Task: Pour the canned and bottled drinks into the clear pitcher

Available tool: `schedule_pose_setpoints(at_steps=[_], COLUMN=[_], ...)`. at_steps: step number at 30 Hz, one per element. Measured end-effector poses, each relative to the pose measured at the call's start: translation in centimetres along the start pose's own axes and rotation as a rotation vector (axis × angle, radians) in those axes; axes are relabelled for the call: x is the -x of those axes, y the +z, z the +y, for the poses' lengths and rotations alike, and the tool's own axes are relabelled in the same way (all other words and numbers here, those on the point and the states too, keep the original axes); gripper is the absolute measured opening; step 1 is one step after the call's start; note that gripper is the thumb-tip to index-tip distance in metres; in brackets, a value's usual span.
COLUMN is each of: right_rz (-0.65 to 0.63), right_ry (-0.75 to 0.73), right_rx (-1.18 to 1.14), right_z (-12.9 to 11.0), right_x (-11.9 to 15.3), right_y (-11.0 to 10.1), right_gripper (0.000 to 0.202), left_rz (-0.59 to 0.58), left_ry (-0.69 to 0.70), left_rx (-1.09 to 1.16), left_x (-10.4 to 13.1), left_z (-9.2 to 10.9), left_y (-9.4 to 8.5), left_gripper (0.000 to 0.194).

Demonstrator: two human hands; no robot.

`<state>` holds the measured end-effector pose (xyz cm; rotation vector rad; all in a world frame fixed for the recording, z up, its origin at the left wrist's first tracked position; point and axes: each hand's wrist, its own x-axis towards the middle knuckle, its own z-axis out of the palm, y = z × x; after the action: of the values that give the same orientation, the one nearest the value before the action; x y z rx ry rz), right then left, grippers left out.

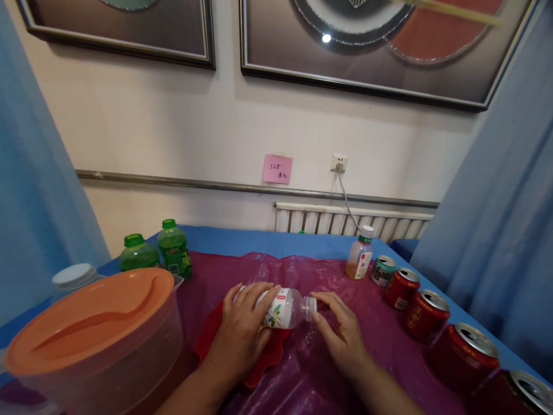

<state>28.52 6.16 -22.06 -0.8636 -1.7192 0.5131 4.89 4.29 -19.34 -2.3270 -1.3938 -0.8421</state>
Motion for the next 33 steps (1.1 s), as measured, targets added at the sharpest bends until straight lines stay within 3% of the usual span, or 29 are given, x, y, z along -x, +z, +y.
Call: schedule_pose_setpoints(at_steps=[23, 33], right_rz=[0.016, 0.004], right_ry=[-0.009, 0.022], right_rx=[0.022, 0.013], right_z=[0.43, 0.44], right_x=[0.67, 0.48], right_y=[0.57, 0.72], right_gripper=[0.035, 0.029], left_rz=[-0.015, -0.020], left_ry=[0.002, 0.009], left_rx=[0.017, 0.020], left_x=[0.06, 0.11], left_z=[-0.32, -0.25], left_y=[0.42, 0.32], left_gripper=[0.072, 0.072])
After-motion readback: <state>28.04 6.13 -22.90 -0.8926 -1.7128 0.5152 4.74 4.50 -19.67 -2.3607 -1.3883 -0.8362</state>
